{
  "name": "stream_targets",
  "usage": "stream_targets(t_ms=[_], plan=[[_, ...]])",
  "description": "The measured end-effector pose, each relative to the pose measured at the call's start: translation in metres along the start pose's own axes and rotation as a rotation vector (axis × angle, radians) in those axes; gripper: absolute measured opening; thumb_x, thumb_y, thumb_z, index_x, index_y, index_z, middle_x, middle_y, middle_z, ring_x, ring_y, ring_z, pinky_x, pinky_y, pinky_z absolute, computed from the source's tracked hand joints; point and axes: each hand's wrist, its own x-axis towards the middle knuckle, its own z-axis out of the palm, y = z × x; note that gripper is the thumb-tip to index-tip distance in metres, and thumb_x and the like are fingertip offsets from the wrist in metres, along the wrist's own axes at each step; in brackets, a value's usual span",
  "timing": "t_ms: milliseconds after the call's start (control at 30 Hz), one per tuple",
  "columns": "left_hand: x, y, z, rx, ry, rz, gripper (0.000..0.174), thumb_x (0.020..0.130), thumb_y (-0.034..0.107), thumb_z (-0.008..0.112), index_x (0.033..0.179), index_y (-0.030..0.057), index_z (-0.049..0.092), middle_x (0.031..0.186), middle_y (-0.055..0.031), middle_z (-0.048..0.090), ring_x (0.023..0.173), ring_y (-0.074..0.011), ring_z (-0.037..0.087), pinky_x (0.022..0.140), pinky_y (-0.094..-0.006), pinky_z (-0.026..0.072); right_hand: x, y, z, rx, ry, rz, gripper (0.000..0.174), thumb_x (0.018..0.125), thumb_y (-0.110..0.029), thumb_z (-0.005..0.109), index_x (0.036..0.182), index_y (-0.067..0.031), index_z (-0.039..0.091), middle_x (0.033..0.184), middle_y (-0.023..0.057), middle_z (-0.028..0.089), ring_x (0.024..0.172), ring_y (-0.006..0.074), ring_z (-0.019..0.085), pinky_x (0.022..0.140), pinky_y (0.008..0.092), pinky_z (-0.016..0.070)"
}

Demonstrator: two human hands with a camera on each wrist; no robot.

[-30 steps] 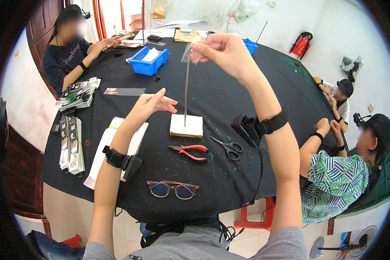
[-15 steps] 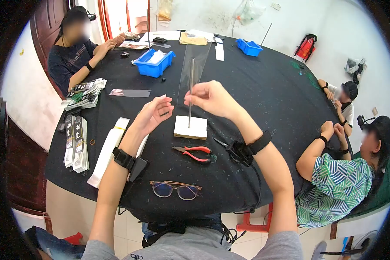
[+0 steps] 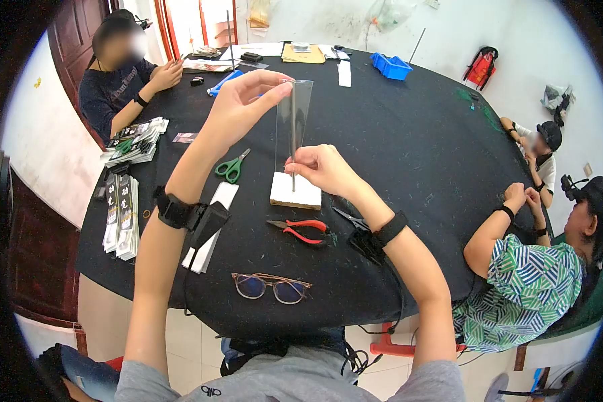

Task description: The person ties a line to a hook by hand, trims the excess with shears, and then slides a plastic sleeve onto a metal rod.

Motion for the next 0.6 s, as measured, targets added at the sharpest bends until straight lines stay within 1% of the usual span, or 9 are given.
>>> stream_targets(t_ms=[33,67,100,233,300,333,400,500,600], plan=[[0.003,0.003,0.000,0.085,-0.053,-0.006,0.026,0.090,0.021,0.065,0.106,0.0005,0.065,0.099,-0.0030,0.067,0.098,-0.0102,0.060,0.086,-0.0253,0.0462,0.000,-0.002,-0.001,0.002,-0.002,-0.001,0.018,0.087,-0.012,0.066,0.084,0.0052,0.066,0.069,0.0066,0.066,0.064,0.0048,0.056,0.059,0.0251,0.0464],[0.004,0.002,0.004,0.071,0.012,0.036,0.022,0.086,0.018,0.068,0.098,-0.0008,0.069,0.090,-0.0076,0.069,0.084,-0.0112,0.063,0.078,-0.0245,0.0492,0.000,-0.004,-0.002,-0.006,-0.024,0.029,0.018,0.089,-0.011,0.064,0.083,0.0060,0.064,0.077,0.0075,0.068,0.073,0.0068,0.060,0.067,0.0253,0.0486],[0.005,-0.001,0.004,0.074,0.010,0.030,0.022,0.086,0.018,0.068,0.098,-0.0008,0.069,0.090,-0.0076,0.069,0.084,-0.0112,0.063,0.078,-0.0245,0.0492,-0.001,-0.006,-0.002,-0.012,-0.045,0.060,0.018,0.091,-0.010,0.062,0.083,0.0068,0.062,0.085,0.0084,0.071,0.082,0.0088,0.064,0.075,0.0255,0.0508],[0.004,-0.003,0.008,0.111,0.071,0.027,0.021,0.086,0.016,0.069,0.099,-0.0006,0.068,0.090,-0.0070,0.069,0.085,-0.0100,0.064,0.076,-0.0231,0.0492,-0.001,-0.004,-0.001,-0.043,-0.037,0.062,0.020,0.091,-0.011,0.062,0.081,0.0066,0.061,0.085,0.0088,0.071,0.082,0.0090,0.065,0.075,0.0259,0.0510],[0.003,0.002,0.013,0.165,0.126,0.040,0.019,0.085,0.015,0.069,0.096,-0.0008,0.069,0.087,-0.0076,0.070,0.082,-0.0098,0.065,0.074,-0.0229,0.0496,0.000,-0.002,0.001,-0.039,0.016,-0.012,0.020,0.087,-0.015,0.066,0.087,0.0051,0.065,0.071,0.0082,0.067,0.066,0.0069,0.059,0.061,0.0261,0.0487],[0.002,0.005,0.017,0.211,0.179,0.011,0.017,0.085,0.013,0.068,0.094,-0.0011,0.070,0.086,-0.0078,0.070,0.081,-0.0098,0.065,0.073,-0.0229,0.0496,-0.001,-0.005,0.000,-0.035,0.016,-0.010,0.020,0.087,-0.015,0.066,0.087,0.0051,0.065,0.071,0.0082,0.067,0.066,0.0069,0.059,0.061,0.0261,0.0487],[0.002,0.009,0.021,0.257,0.228,-0.019,0.015,0.085,0.011,0.068,0.092,-0.0014,0.070,0.084,-0.0079,0.070,0.080,-0.0098,0.065,0.073,-0.0228,0.0497,-0.003,-0.015,-0.004,-0.078,-0.042,0.065,0.022,0.090,-0.017,0.064,0.094,0.0053,0.064,0.091,0.0090,0.070,0.084,0.0100,0.065,0.076,0.0270,0.0518],[0.002,0.012,0.027,0.345,0.251,0.014,0.014,0.084,0.010,0.066,0.091,-0.0016,0.070,0.081,-0.0080,0.070,0.075,-0.0096,0.064,0.070,-0.0232,0.0492,-0.002,-0.005,-0.003,-0.028,0.036,-0.093,0.028,0.087,-0.020,0.068,0.103,0.0029,0.062,0.077,0.0099,0.069,0.074,0.0133,0.066,0.071,0.0290,0.0534],[0.005,0.015,0.031,0.452,0.286,0.098,0.015,0.084,0.012,0.065,0.090,-0.0018,0.070,0.079,-0.0071,0.069,0.070,-0.0097,0.062,0.066,-0.0248,0.0484,-0.001,-0.015,-0.013,-0.056,0.075,-0.099,0.034,0.087,-0.023,0.069,0.109,0.0015,0.061,0.084,0.0103,0.070,0.079,0.0134,0.066,0.073,0.0284,0.0528]])
